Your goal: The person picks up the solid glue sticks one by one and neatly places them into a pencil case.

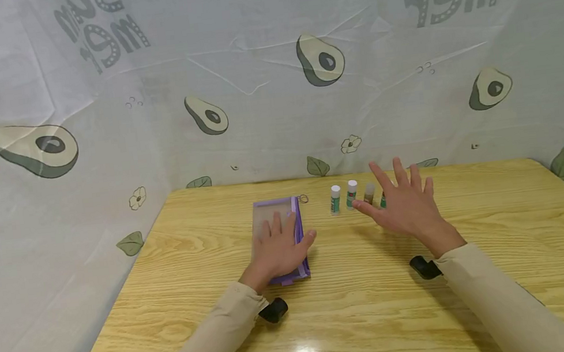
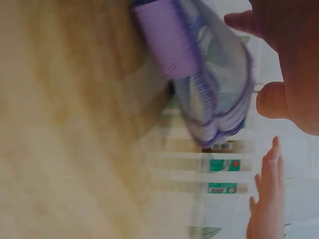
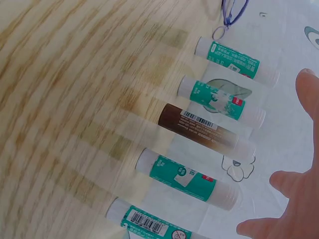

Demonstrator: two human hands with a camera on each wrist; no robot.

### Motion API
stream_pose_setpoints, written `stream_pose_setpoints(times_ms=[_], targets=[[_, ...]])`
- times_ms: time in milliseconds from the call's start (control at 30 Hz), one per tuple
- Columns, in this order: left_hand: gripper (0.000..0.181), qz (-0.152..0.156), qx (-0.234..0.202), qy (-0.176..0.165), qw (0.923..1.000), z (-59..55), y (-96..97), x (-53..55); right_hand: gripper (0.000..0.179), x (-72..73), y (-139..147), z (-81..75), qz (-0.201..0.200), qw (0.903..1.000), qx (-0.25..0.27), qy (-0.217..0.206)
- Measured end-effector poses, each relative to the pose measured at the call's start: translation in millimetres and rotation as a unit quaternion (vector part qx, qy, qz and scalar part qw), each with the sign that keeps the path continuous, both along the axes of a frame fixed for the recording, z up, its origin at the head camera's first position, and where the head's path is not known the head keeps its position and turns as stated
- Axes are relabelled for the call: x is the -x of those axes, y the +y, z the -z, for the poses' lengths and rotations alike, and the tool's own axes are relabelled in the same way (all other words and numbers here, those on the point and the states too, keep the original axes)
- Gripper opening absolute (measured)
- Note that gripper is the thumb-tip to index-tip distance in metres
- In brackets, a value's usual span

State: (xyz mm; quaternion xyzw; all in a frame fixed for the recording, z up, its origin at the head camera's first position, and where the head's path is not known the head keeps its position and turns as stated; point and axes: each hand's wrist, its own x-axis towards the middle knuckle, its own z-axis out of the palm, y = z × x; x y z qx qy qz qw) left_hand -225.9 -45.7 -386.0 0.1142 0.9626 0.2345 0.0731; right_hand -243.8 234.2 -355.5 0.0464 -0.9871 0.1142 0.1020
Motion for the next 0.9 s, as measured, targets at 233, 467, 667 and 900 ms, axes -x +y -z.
stream_pose_setpoints(times_ms=[233,467,667,900], targets=[[0.086,-0.017,-0.002,0.003,0.9999,10.9,0.8,-8.2,0.098,-2.7,1,0.6,-0.001,1.0,-0.004,-0.001],[0.072,-0.028,-0.029,-0.02,0.999,16.3,-0.7,-8.0,0.098,-1.6,5,2.7,-0.002,1.0,-0.006,0.002],[0.057,-0.066,-0.094,-0.022,0.9931,19.9,-5.9,-6.6,0.097,-2.2,4,1.2,-0.004,1.0,0.003,0.0],[0.053,-0.115,-0.23,0.006,0.9664,24.0,-11.9,-5.4,0.098,-4.0,7,-0.9,0.002,0.9992,0.039,-0.006]])
